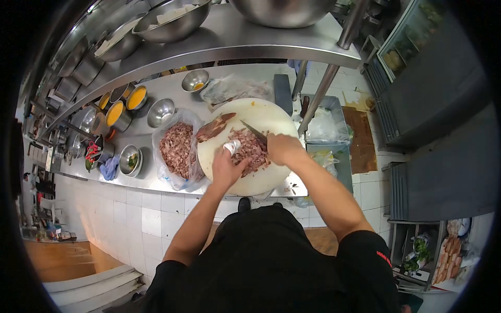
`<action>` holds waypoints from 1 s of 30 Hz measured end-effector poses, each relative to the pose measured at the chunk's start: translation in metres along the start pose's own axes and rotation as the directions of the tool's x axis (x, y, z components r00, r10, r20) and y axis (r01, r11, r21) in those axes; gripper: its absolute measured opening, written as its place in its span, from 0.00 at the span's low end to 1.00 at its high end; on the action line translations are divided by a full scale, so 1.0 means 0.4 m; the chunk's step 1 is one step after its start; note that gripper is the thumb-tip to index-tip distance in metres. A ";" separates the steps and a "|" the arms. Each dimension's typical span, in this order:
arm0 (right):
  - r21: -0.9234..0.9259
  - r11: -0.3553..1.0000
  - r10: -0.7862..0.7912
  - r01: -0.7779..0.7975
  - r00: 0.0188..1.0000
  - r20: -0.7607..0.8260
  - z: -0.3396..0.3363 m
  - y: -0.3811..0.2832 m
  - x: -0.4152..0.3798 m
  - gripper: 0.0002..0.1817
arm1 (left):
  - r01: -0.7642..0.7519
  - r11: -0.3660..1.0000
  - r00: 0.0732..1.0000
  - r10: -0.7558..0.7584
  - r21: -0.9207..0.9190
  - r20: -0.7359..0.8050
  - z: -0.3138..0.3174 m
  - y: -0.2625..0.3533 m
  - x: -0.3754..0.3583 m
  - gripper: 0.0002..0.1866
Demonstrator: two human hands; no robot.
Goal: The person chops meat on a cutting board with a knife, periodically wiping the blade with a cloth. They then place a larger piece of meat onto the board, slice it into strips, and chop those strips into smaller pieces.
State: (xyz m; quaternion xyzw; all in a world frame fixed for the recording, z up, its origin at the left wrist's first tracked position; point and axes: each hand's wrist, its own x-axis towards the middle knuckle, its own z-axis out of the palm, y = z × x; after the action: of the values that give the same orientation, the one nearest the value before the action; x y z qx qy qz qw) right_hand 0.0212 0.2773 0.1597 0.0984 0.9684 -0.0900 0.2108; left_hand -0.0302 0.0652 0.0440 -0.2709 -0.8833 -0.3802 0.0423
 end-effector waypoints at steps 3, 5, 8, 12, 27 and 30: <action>0.007 1.000 0.023 -0.023 0.999 -0.030 -0.051 0.001 -0.058 0.18 | -0.204 0.976 0.979 0.204 0.080 0.003 -0.058 -0.015 0.067 0.47; 0.018 0.998 0.056 -0.056 0.998 -0.038 -0.039 -0.025 -0.088 0.19 | -0.188 0.982 0.980 0.186 0.022 0.076 -0.060 -0.039 0.069 0.55; 0.041 0.999 0.021 -0.022 0.999 0.029 0.038 -0.012 -0.036 0.20 | -0.163 0.987 0.955 0.154 0.013 0.251 -0.066 -0.029 0.023 0.51; -0.029 0.999 -0.023 0.026 0.992 0.125 -0.053 -0.028 -0.053 0.20 | 0.007 0.989 0.996 0.006 -0.148 0.086 -0.035 -0.013 -0.056 0.39; 0.023 0.996 -0.093 0.092 0.993 0.069 0.002 -0.088 -0.047 0.17 | -0.071 0.986 0.991 0.052 -0.151 -0.125 0.009 -0.041 -0.126 0.20; 0.002 0.992 -0.126 0.126 0.990 0.062 -0.053 -0.108 -0.088 0.15 | 0.022 0.993 0.993 -0.036 -0.117 -0.114 -0.007 -0.029 -0.130 0.20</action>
State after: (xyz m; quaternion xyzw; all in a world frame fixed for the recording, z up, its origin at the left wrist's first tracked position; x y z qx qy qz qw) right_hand 0.0343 0.2350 0.1993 0.0337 0.9657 -0.1052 0.2350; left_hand 0.0076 0.0336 0.0237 -0.2375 -0.8597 -0.4465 0.0723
